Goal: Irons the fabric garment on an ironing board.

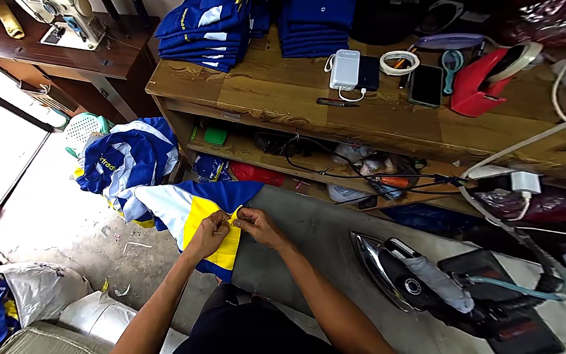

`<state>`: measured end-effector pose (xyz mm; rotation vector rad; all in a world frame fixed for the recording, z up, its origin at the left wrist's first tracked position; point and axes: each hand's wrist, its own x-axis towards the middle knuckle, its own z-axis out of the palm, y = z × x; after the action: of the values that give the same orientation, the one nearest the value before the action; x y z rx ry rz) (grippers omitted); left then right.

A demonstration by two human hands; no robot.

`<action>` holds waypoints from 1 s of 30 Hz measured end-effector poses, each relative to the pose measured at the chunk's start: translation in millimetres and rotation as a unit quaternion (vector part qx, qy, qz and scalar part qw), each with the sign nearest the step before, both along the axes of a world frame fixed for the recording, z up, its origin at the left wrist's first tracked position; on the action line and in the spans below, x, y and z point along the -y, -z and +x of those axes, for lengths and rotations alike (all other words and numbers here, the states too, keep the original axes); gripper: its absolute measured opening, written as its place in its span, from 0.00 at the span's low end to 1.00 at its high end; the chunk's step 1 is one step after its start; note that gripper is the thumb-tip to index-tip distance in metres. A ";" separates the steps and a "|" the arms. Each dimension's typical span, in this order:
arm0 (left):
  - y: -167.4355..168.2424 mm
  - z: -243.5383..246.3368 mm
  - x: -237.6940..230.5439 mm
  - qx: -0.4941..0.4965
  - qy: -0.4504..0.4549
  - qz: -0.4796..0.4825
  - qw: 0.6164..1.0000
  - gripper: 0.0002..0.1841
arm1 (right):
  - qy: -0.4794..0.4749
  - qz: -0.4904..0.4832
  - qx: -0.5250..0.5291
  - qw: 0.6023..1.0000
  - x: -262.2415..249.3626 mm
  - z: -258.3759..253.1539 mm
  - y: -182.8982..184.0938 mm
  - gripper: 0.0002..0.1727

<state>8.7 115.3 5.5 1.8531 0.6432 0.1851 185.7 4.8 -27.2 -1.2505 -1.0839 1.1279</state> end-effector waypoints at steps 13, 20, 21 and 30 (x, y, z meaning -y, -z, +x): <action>8.9 -10.7 51.5 -0.099 -0.095 0.320 0.937 0.29 | 0.157 -0.158 -0.134 0.965 28.8 16.1 2.3 0.16; 21.9 -19.5 76.7 -0.216 -0.074 0.280 0.932 0.14 | 0.100 -0.034 0.259 0.960 51.7 28.5 23.9 0.11; 7.9 -18.0 70.8 -0.215 -0.085 0.245 0.942 0.15 | 0.080 0.018 0.310 0.947 52.6 28.4 27.2 0.12; -122.6 -20.7 -37.2 -0.138 -0.151 0.199 0.958 0.16 | -0.123 0.068 0.555 0.820 -23.1 -0.5 45.4 0.36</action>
<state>-12.0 152.5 128.1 2.1793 1.1538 0.2748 185.2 27.9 -72.6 -1.7127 -2.1921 0.3782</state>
